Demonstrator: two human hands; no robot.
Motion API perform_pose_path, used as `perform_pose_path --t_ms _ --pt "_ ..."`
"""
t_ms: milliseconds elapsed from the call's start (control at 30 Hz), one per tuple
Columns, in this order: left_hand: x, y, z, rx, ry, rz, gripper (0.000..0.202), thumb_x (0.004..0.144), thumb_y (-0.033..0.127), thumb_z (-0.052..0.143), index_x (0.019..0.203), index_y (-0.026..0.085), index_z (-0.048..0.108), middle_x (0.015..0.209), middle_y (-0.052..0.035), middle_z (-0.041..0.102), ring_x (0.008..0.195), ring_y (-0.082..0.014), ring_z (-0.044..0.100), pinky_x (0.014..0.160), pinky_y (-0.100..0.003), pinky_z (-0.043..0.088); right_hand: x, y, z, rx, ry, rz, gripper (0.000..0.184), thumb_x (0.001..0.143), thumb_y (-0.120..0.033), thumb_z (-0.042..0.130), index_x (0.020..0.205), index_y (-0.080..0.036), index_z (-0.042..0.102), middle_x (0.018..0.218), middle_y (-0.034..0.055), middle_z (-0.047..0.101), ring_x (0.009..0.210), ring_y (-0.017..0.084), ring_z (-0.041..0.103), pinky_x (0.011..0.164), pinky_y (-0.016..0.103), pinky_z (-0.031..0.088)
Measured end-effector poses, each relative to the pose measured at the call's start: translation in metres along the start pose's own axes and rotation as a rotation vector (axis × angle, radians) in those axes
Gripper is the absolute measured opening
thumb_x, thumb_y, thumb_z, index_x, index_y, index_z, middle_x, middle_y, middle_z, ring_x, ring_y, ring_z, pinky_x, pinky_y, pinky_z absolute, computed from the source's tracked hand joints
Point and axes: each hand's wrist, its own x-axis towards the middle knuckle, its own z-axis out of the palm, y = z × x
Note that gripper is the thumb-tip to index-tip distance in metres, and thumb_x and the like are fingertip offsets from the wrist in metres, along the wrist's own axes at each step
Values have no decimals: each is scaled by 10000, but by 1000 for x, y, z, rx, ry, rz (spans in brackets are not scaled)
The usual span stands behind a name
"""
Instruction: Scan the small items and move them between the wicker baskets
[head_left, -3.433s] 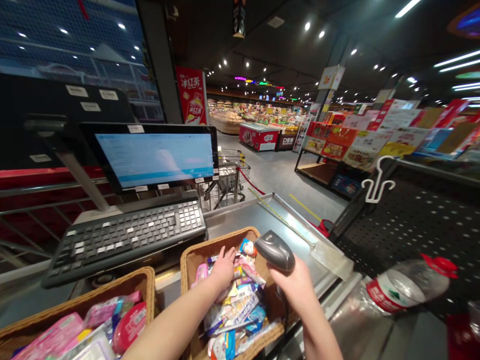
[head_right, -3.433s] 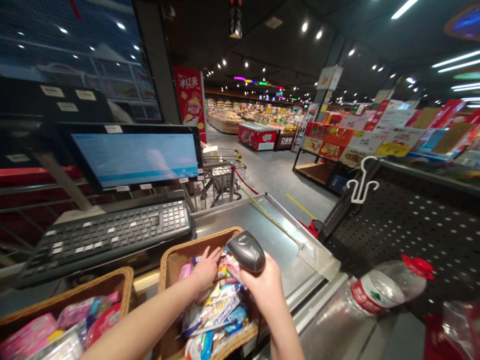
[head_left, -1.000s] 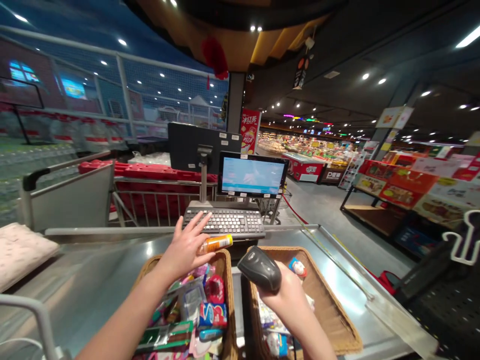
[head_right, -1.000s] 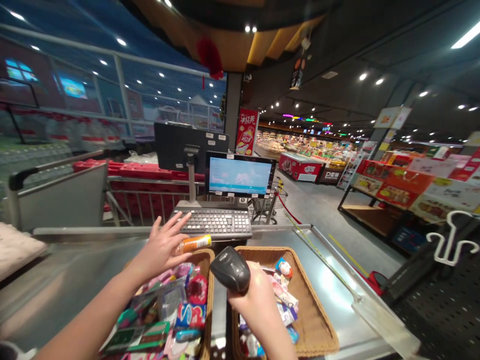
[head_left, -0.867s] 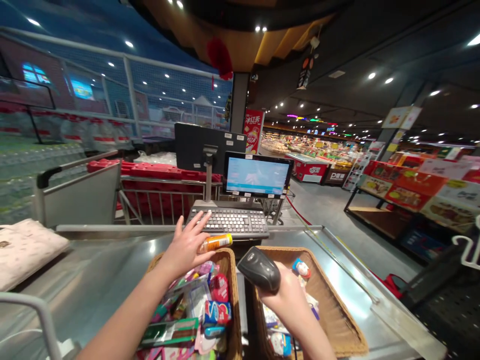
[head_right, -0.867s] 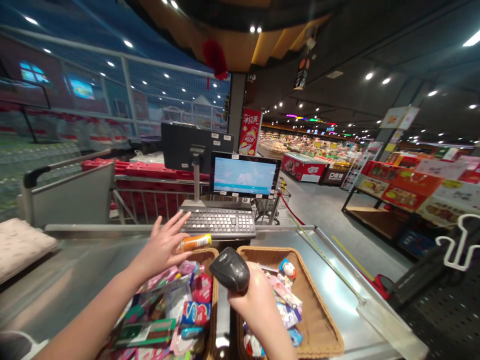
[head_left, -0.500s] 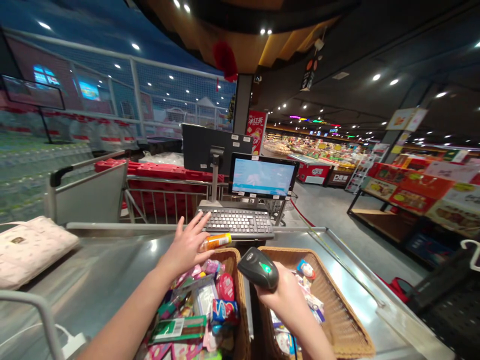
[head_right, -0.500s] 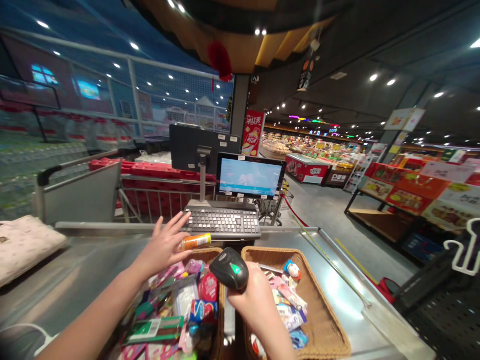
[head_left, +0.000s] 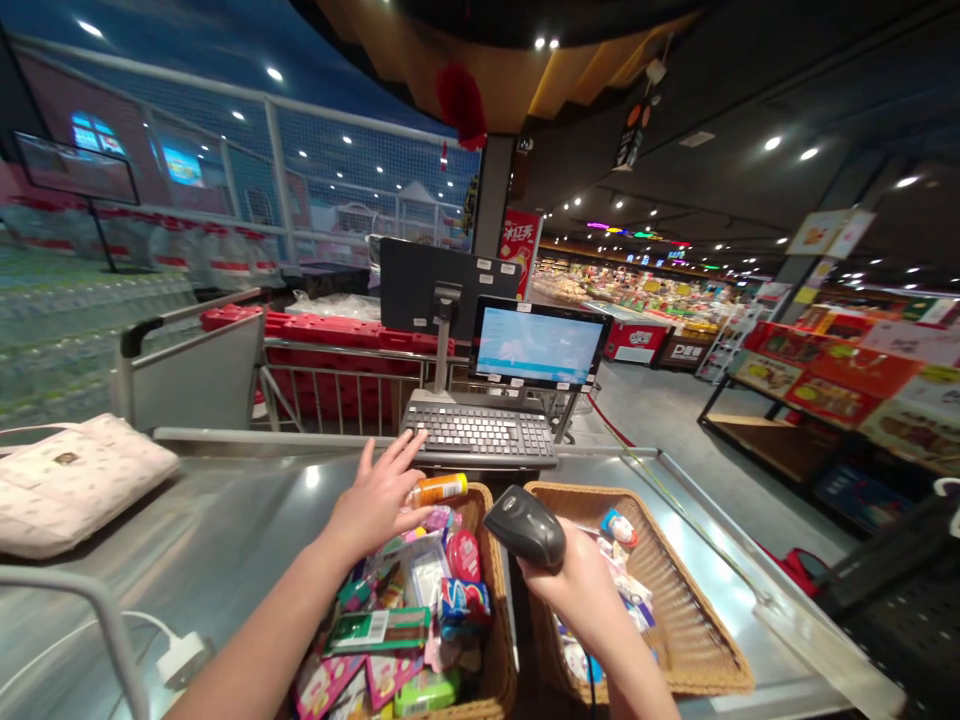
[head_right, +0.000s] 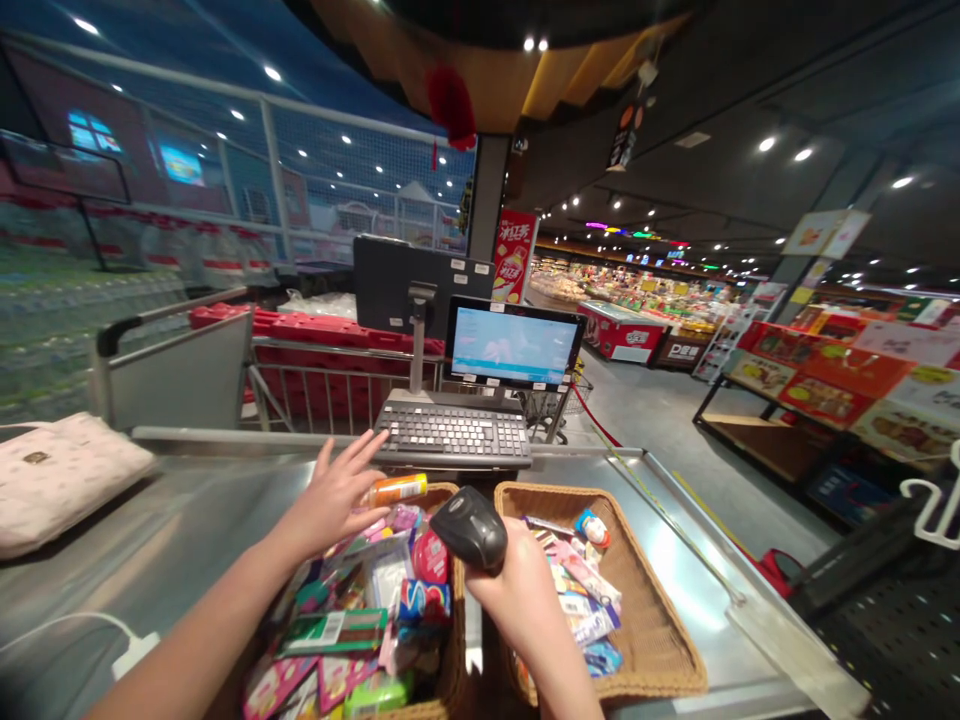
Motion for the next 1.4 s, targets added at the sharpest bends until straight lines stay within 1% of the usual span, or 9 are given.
perform_pose_path --t_ms 267,467,600,767,900,1000,1133,1267,1400 --pt "-34 12 8 -87 -90 7 246 808 431 650 909 208 651 1594 -113 273 1461 -342 238 1150 -670 9 0 11 14 -13 -31 33 155 699 -154 583 835 -167 658 854 62 712 807 231 657 740 318 483" --pt "-65 34 16 -213 -346 2 227 732 385 731 857 211 656 1603 -97 249 1461 -358 239 1158 -660 69 2 15 20 -25 -33 42 148 707 -195 593 840 -173 653 859 62 704 818 233 654 752 321 480" --pt "-83 42 23 -264 -447 -19 208 724 369 732 836 206 667 1605 -106 237 1464 -375 222 1145 -662 131 2 18 26 -45 -35 39 125 710 -211 599 820 -177 648 839 56 696 801 229 643 741 321 475" --pt "-97 50 30 -278 -504 -6 273 661 375 768 892 242 710 1594 -91 274 1479 -383 161 1142 -689 5 -1 19 30 -4 -24 60 103 692 -203 616 791 -182 635 810 43 698 763 216 638 708 307 475" --pt "-101 53 40 -296 -514 24 336 684 439 760 967 264 711 1571 -103 329 1458 -392 229 1140 -705 65 -4 23 24 18 -2 78 115 689 -179 605 799 -185 640 798 38 702 741 209 640 689 297 481" --pt "-91 55 47 -276 -412 70 262 792 422 681 1004 269 695 1551 -99 372 1445 -371 277 1138 -700 140 -8 34 10 12 46 103 140 679 -174 603 811 -187 648 808 40 712 754 215 655 693 296 491" --pt "-58 68 54 -284 -299 130 241 861 396 612 1051 265 680 1527 -103 413 1418 -363 334 1121 -709 189 -16 60 -22 -91 129 210 100 677 -210 590 742 -182 660 747 52 713 718 226 668 672 305 493" --pt "-13 97 65 -302 -284 180 221 862 382 610 1027 251 678 1529 -98 411 1438 -347 300 1122 -705 187 -29 93 -60 -111 268 311 215 687 -333 600 782 -162 690 772 81 729 735 252 683 685 338 507" --pt "36 127 88 -273 -304 217 261 809 323 668 1059 250 667 1539 -111 392 1453 -339 272 1128 -691 188 -41 120 -88 -109 367 351 278 681 -387 605 796 -157 710 767 84 737 739 264 692 684 346 516"
